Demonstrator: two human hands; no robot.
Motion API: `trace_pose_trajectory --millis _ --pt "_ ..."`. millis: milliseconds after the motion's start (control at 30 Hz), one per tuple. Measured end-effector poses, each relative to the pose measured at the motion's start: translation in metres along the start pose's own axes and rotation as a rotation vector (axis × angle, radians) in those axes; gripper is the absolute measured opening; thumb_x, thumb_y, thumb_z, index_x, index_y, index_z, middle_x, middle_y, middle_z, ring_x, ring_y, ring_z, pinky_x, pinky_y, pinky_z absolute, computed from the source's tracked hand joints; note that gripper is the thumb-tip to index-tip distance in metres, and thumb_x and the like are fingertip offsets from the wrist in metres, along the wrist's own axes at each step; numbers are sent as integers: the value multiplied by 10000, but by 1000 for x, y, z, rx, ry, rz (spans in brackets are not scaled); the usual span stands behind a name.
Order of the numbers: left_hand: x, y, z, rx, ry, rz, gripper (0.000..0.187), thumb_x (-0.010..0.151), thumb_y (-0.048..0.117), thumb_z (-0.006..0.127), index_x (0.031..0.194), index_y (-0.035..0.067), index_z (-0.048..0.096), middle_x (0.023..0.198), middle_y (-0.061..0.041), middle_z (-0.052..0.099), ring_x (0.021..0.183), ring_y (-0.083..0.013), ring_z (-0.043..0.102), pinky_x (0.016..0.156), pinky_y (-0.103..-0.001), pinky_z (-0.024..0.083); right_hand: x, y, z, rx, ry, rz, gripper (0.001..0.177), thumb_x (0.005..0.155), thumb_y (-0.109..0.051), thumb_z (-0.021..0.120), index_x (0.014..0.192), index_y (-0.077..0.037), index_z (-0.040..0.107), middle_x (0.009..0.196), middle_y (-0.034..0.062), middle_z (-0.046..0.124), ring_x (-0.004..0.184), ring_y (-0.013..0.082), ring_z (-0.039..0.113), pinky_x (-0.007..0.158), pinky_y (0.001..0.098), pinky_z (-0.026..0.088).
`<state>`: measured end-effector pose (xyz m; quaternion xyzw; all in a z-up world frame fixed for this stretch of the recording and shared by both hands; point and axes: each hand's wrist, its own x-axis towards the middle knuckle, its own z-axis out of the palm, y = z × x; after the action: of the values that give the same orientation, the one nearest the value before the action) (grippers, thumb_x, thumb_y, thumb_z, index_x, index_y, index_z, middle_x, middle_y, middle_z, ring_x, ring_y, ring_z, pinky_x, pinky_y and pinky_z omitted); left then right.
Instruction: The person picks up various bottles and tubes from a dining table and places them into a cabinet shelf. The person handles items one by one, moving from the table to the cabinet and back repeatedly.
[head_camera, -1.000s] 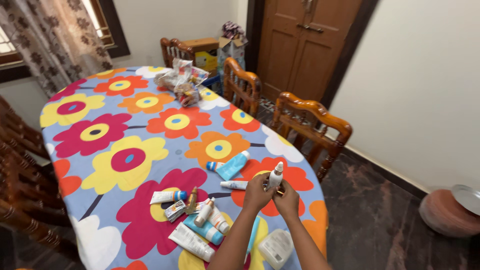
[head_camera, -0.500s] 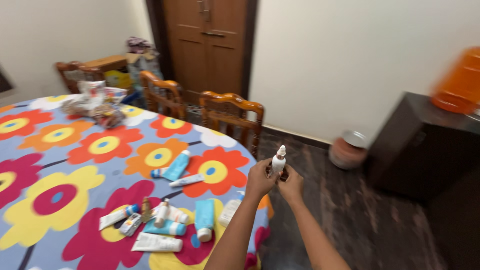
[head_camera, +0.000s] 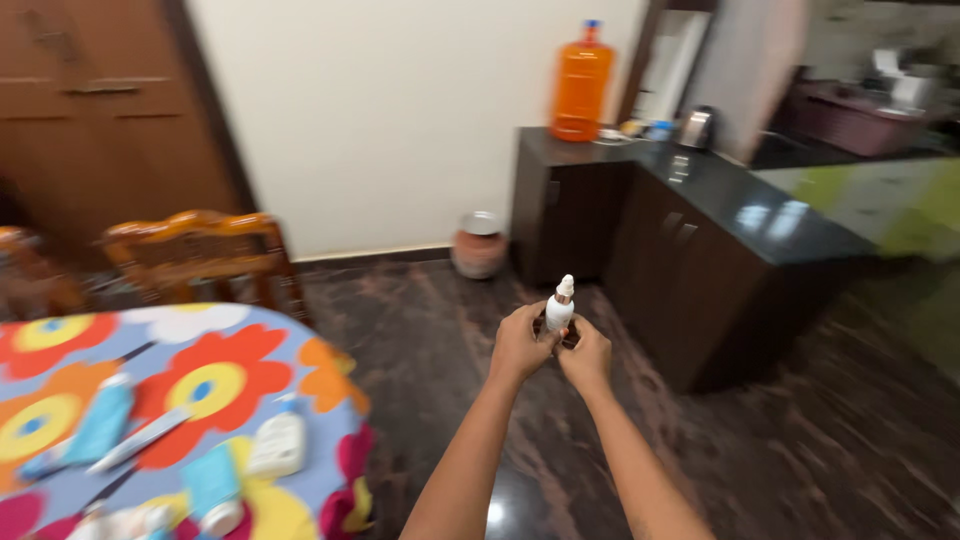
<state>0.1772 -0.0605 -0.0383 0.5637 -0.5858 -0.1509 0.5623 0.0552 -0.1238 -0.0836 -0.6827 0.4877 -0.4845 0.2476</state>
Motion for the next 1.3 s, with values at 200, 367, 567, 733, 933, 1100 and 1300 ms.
trace_pose_trajectory --millis 200,367,567,733,933,1100,1300 --pt "-11 74 150 -65 -203 50 491 752 186 858 1217 94 729 1062 -125 744 931 -275 728 834 -391 570 -5 71 -159 -123 203 87 337 810 -116 780 1141 -80 729 964 122 791 907 227 789 809 351 598" --pt "-41 146 271 -172 -374 78 506 759 202 860 1233 93 719 1018 -132 740 882 -278 718 815 -393 567 -28 112 -298 -244 357 161 335 818 -103 756 1151 -80 725 926 147 779 856 251 786 772 362 584" --pt "-88 219 410 -314 -514 219 522 756 205 865 1238 81 710 1081 -137 734 909 -281 718 813 -390 567 -67 164 -447 -332 531 183 324 836 -69 703 1158 -77 724 943 142 785 890 235 787 771 354 587" --pt "-131 285 485 -359 -662 243 511 765 209 855 1242 91 714 1105 -134 743 915 -286 725 821 -387 571 -106 192 -548 -364 623 260 313 835 -71 697 1147 -63 720 959 127 799 895 220 800 802 341 605" --pt "-170 339 563 -433 -786 344 528 755 196 868 1246 86 709 1151 -157 732 987 -304 729 860 -396 572 -144 226 -636 -458 768 343 374 772 -75 762 1144 -57 721 974 139 789 911 228 782 810 347 604" --pt "-204 368 633 -479 -891 394 524 761 190 861 1244 65 702 1135 -170 735 980 -312 724 843 -393 583 -174 269 -699 -447 847 456 362 751 -104 790 1105 -60 731 945 117 808 873 214 802 812 340 612" --pt "-224 414 719 -561 -995 445 501 772 195 855 1228 54 705 1117 -186 734 955 -328 725 854 -402 566 -186 309 -782 -546 962 419 392 747 -120 792 1132 -76 733 984 114 800 915 208 790 824 335 597"
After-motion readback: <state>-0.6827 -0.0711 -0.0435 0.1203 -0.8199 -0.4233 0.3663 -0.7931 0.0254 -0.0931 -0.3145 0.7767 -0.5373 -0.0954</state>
